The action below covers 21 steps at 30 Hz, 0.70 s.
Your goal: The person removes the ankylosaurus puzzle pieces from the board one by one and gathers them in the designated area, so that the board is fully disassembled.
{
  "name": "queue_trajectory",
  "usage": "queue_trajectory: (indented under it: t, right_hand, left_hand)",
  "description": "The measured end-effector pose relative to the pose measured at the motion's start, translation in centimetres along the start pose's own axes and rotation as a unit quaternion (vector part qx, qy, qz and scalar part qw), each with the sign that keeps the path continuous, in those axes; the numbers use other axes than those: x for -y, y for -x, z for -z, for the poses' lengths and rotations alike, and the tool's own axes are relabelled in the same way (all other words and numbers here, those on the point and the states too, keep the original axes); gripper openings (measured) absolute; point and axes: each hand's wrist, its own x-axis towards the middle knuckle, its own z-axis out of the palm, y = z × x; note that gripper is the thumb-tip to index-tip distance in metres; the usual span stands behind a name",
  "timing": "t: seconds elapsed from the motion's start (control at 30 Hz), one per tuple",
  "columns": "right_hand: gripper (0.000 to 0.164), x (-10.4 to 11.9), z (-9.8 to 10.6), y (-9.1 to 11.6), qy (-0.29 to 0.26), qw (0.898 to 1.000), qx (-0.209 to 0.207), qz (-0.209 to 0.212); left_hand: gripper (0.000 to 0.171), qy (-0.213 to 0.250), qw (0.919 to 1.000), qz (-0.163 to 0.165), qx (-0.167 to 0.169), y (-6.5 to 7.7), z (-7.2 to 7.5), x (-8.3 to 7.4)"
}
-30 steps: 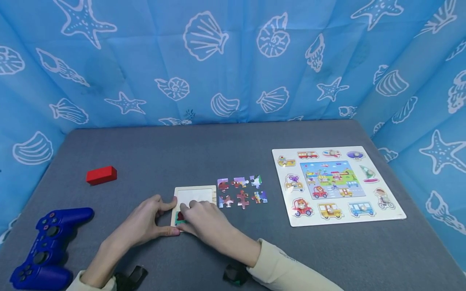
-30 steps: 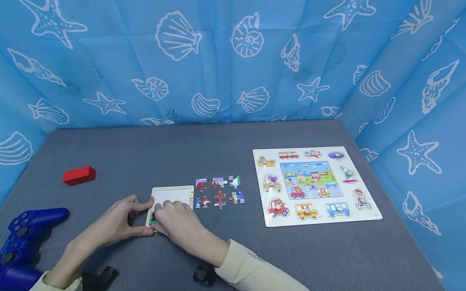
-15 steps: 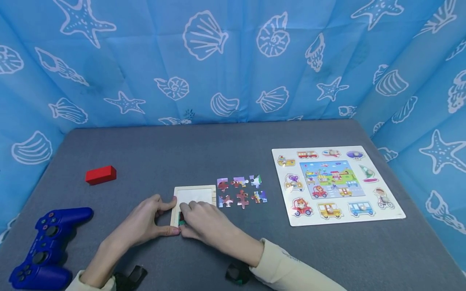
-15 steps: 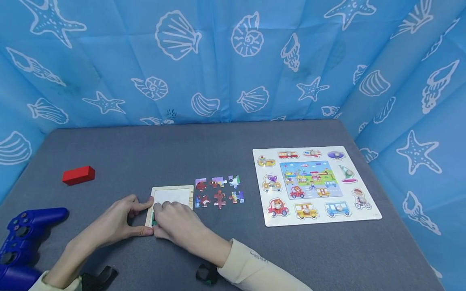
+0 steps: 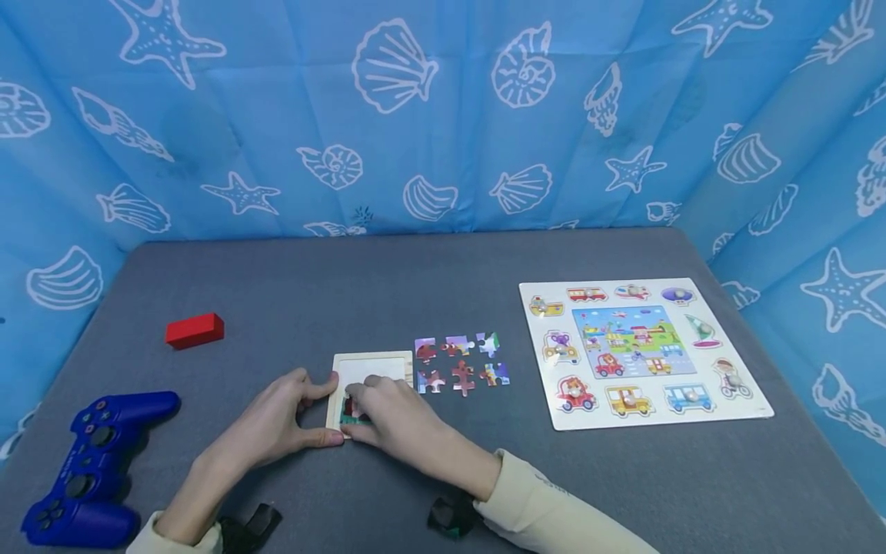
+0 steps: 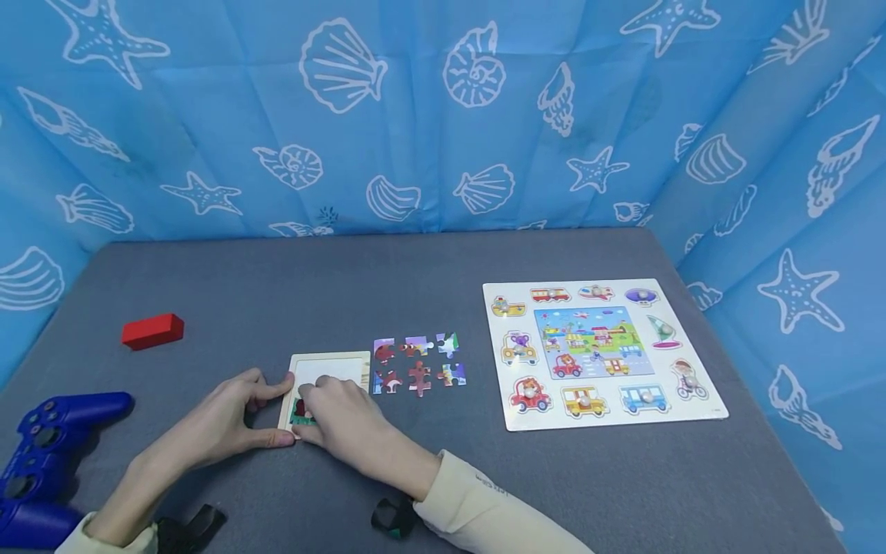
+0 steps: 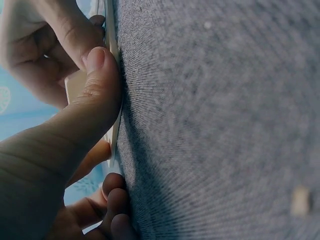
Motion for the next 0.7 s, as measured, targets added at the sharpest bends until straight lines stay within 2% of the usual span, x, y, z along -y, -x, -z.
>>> queue_trajectory:
  t: [0.17, 0.4, 0.7]
  right_hand:
    - [0.020, -0.28, 0.21, 0.23, -0.013, 0.999, 0.028, 0.015]
    - [0.024, -0.41, 0.00, 0.12, -0.020, 1.000, 0.003, -0.011]
    - [0.025, -0.18, -0.04, 0.01, -0.010, 1.000, 0.012, -0.018]
  left_hand:
    - [0.083, 0.005, 1.0000, 0.000, 0.003, -0.09, -0.03, -0.05]
    - [0.084, 0.002, 0.9999, 0.011, 0.009, -0.17, -0.02, -0.16]
    - [0.083, 0.004, 1.0000, 0.004, 0.002, -0.10, -0.07, 0.02]
